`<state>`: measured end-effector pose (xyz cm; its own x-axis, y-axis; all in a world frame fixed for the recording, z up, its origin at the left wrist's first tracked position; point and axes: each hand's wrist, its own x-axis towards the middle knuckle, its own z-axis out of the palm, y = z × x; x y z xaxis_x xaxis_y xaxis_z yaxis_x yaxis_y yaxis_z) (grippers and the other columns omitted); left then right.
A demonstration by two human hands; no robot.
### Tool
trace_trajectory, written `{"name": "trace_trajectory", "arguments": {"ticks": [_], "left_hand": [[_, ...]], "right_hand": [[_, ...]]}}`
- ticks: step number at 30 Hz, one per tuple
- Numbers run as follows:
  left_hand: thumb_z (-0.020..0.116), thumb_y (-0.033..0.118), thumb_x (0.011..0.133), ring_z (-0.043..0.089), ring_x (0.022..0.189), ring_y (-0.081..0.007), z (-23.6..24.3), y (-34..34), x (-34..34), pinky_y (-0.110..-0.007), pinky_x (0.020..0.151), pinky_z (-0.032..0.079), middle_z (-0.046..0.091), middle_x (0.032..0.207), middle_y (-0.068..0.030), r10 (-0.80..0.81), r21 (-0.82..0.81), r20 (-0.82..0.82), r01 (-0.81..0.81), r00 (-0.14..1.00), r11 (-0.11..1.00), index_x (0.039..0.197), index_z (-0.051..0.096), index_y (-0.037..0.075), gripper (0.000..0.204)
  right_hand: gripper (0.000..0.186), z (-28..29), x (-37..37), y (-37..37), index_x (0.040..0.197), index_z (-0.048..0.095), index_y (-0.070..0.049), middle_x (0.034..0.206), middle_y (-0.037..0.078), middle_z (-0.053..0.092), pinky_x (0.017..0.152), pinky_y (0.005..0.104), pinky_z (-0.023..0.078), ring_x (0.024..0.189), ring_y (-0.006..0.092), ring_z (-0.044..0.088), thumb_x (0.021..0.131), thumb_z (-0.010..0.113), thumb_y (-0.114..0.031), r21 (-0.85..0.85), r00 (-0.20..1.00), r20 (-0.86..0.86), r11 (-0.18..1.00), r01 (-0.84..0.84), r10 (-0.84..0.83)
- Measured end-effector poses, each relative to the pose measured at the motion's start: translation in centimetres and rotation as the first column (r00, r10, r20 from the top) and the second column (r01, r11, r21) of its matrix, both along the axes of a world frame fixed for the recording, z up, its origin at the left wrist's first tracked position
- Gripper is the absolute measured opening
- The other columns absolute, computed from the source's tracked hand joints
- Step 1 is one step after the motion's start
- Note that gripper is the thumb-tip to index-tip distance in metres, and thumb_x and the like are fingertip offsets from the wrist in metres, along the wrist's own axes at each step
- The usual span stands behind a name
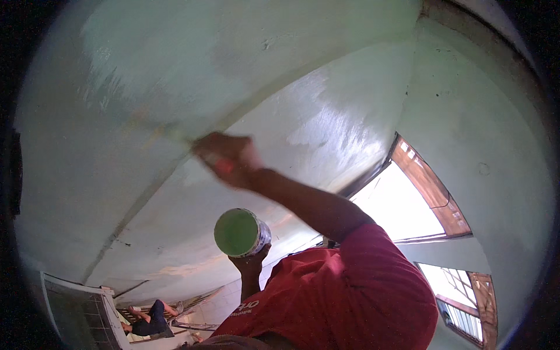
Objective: Painting a ceiling using a brush and a small bucket of paint.
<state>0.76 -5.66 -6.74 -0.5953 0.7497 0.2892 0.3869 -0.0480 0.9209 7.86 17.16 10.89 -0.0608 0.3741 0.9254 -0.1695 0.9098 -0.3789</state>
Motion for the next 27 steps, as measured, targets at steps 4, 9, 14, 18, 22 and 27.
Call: {"name": "trace_trajectory", "arguments": {"ticks": [4, 9, 14, 18, 22, 27], "left_hand": [[0.098, 0.019, 0.053, 0.063, 0.105, -0.0238, 1.4, -0.8, -0.3, -0.041, 0.093, 0.053, 0.065, 0.116, -0.0093, 0.001, -0.034, -0.086, -0.004, 0.996, 0.999, 0.127, 0.055, 0.004, 0.086], [0.099, 0.024, 0.051, 0.066, 0.098, -0.0229, 1.2, -1.4, -0.8, -0.039, 0.090, 0.054, 0.068, 0.109, -0.0084, 0.049, 0.000, -0.091, -0.049, 0.995, 0.999, 0.122, 0.058, 0.003, 0.085], [0.097, 0.019, 0.054, 0.064, 0.106, -0.0233, 1.4, -0.8, -0.7, -0.040, 0.098, 0.051, 0.067, 0.116, -0.0074, 0.036, -0.069, 0.022, -0.034, 0.999, 0.997, 0.123, 0.060, 0.005, 0.080], [0.097, 0.024, 0.057, 0.065, 0.109, -0.0224, 1.4, 0.2, -0.2, -0.038, 0.097, 0.052, 0.068, 0.119, -0.0083, -0.006, -0.015, -0.005, 0.006, 1.000, 1.000, 0.124, 0.060, 0.006, 0.080], [0.098, 0.026, 0.057, 0.063, 0.115, -0.0246, 2.3, 2.5, 1.2, -0.040, 0.100, 0.051, 0.064, 0.124, -0.0112, -0.100, 0.049, 0.076, 0.097, 0.992, 0.994, 0.139, 0.044, 0.004, 0.100], [0.095, 0.023, 0.059, 0.053, 0.125, -0.0294, 1.4, 4.2, 1.6, -0.040, 0.103, 0.047, 0.050, 0.137, -0.0158, -0.296, 0.191, 0.121, 0.270, 0.948, 0.944, 0.144, 0.037, 0.005, 0.105]], "right_hand": [[0.011, -1.5, 11.2, 7.1, 0.098, 0.073, -0.005, 0.095, 0.006, 0.073, 0.079, 0.0281, 0.053, 0.088, 0.0134, 0.067, 0.087, 0.073, -0.004, -0.312, 0.934, -0.031, 0.891, 0.329, -0.355], [0.011, -4.6, 26.7, 13.3, 0.099, 0.069, 0.000, 0.094, 0.008, 0.070, 0.082, 0.0268, 0.051, 0.089, 0.0149, 0.066, 0.090, 0.070, -0.006, -0.440, 0.733, -0.439, 0.836, 0.329, -0.519], [0.024, -5.7, 28.7, 6.7, 0.114, 0.058, 0.002, 0.106, 0.012, 0.065, 0.089, 0.0274, 0.054, 0.099, 0.0172, 0.065, 0.095, 0.065, -0.010, -0.671, 0.673, -0.617, 0.720, -0.179, -0.408], [0.013, -15.0, 29.0, 5.8, 0.108, 0.060, -0.003, 0.101, 0.008, 0.066, 0.089, 0.0271, 0.054, 0.099, 0.0181, 0.065, 0.095, 0.061, -0.007, -0.637, 0.709, -0.698, 0.534, -0.556, -0.095], [0.008, -15.9, 22.1, 1.7, 0.103, 0.060, -0.004, 0.093, 0.006, 0.066, 0.085, 0.0286, 0.056, 0.090, 0.0156, 0.065, 0.095, 0.060, -0.003, -0.609, 0.596, -0.791, 0.267, -0.747, -0.135], [0.008, -13.9, 19.5, -1.4, 0.104, 0.061, -0.008, 0.091, 0.004, 0.067, 0.074, 0.0261, 0.054, 0.083, 0.0127, 0.064, 0.098, 0.057, -0.012, -0.638, 0.662, -0.715, 0.178, -0.749, 0.222]]}}
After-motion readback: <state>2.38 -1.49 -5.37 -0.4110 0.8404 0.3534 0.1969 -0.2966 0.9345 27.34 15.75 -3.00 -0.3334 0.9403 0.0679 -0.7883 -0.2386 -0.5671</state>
